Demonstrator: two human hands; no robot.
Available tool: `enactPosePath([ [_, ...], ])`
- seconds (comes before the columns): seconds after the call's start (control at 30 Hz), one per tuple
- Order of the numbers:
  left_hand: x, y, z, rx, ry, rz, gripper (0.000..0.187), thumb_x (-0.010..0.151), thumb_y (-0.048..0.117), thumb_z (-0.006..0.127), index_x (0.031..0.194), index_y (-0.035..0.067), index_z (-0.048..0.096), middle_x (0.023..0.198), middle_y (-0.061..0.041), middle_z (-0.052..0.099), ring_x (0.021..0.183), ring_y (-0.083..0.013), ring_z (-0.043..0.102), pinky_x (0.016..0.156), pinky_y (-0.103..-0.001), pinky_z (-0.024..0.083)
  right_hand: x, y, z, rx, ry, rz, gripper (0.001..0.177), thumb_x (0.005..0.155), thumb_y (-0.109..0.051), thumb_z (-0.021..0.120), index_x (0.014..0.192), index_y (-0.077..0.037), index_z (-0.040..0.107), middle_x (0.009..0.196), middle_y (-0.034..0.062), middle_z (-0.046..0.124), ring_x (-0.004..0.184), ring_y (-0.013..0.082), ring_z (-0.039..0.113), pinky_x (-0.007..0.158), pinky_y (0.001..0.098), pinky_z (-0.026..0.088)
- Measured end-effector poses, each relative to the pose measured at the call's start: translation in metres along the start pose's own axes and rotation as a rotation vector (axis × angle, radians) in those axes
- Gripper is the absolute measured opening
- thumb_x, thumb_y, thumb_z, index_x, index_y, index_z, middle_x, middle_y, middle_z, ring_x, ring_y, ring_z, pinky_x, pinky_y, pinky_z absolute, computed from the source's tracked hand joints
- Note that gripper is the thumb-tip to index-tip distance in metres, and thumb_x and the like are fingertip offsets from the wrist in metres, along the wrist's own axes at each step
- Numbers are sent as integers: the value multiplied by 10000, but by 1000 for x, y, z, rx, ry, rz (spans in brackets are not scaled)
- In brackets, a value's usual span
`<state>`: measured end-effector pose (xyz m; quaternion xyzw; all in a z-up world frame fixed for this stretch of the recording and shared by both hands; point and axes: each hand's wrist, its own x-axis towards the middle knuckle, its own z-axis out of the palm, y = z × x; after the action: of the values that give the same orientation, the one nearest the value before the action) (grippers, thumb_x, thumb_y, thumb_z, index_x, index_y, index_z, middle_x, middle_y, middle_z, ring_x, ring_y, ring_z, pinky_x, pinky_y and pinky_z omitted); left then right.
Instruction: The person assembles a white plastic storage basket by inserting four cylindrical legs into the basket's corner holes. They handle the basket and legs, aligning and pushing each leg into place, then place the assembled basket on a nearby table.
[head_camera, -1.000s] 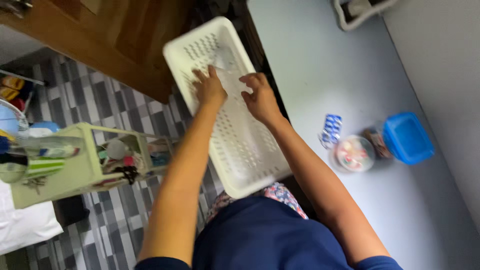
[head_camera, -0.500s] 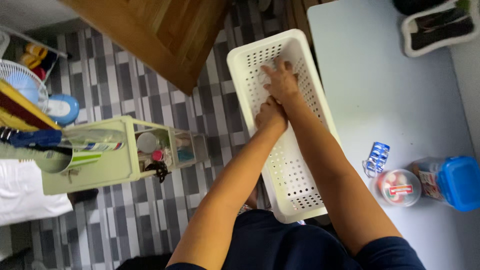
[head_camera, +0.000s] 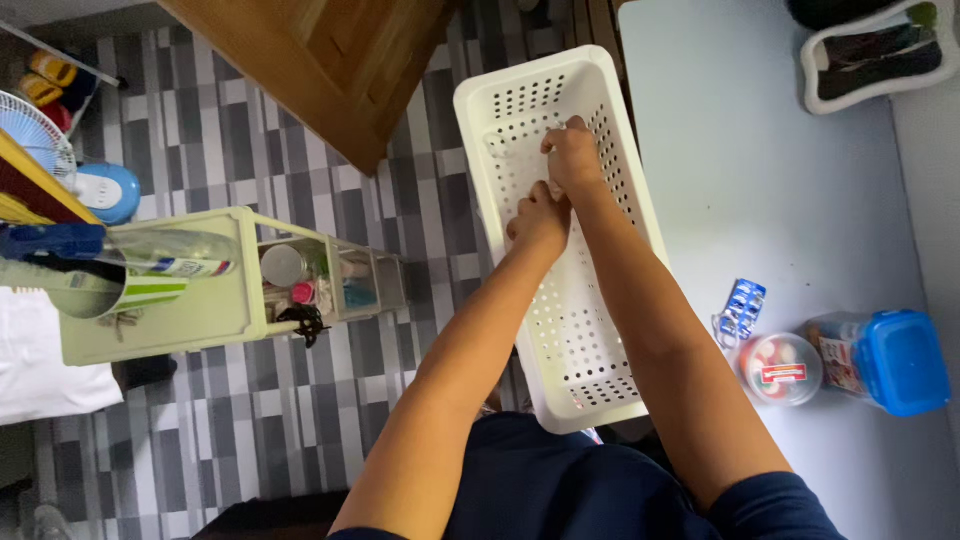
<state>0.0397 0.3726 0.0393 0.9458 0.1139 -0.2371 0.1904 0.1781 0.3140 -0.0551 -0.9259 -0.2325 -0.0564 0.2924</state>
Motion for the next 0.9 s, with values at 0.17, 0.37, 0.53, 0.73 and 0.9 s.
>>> enactPosePath([
  [0.17,-34,-20,-24,-273,269,223,330,1000,97,601,1310,207,622,1256,-223,489,1076,-466,592,879,-526,546,18,10,-9,95,114,-38,259,753,49,680,934,-103,787,1118,213,651,968,410,681,866,447,560],
  [0.37,-54,-82,-80,-809,481,313,437,706,-145,638,1066,99,592,1045,-99,552,957,-234,629,736,-376,570,-10,-26,-17,-132,-197,130,459,595,-133,909,975,-38,669,1116,273,595,889,431,656,761,460,553],
  [0.53,-61,-138,-86,-1387,443,339,397,746,-170,658,1006,90,506,900,-10,488,818,-131,534,680,-267,474,-16,-45,-14,33,-263,130,546,538,-95,890,1019,-102,630,991,162,703,928,384,683,798,450,555],
  [0.73,-75,-149,-63,-1638,379,167,392,755,-163,634,987,117,487,908,-26,592,767,-118,607,628,-269,505,3,-63,-3,254,-146,-137,577,607,-2,824,1148,-106,654,1034,167,691,968,398,679,846,431,552],
  [0.9,-74,-147,-50,-1669,390,248,394,765,-184,626,987,111,488,910,-16,550,812,-122,600,705,-273,530,16,-85,21,157,-164,-14,622,501,-43,922,1090,-116,736,1052,246,591,929,421,630,824,442,544],
])
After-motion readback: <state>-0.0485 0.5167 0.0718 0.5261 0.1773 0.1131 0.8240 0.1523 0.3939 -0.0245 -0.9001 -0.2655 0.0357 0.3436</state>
